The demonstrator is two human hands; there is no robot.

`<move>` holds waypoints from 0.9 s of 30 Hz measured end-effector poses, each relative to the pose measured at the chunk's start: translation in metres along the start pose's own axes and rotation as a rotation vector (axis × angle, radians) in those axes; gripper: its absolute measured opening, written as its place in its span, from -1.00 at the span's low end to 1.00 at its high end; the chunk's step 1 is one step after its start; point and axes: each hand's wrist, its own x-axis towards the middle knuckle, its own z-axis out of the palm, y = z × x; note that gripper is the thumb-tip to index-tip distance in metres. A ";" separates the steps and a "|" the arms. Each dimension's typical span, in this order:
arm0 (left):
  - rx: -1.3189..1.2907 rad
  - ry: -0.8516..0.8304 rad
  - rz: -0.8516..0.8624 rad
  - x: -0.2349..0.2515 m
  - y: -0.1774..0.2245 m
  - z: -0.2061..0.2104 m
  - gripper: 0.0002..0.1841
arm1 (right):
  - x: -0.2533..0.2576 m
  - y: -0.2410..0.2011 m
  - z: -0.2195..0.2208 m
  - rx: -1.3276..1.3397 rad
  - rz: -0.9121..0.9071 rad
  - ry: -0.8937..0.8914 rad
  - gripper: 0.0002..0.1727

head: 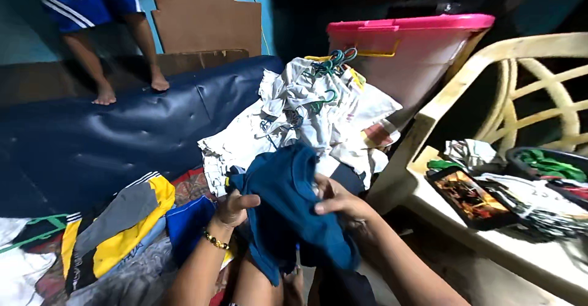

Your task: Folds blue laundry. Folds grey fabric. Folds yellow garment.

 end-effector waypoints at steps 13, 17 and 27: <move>0.444 -0.093 -0.519 -0.114 0.071 -0.065 -0.29 | -0.071 -0.028 0.006 -0.994 0.039 -0.158 -0.77; 0.865 -0.372 -0.696 -0.106 0.047 -0.054 0.11 | -0.064 -0.009 0.047 -0.804 0.050 -0.322 -0.81; 1.101 -0.509 -0.343 -0.054 0.031 -0.002 -0.71 | -0.043 -0.073 0.020 -1.105 -0.296 -0.044 -0.69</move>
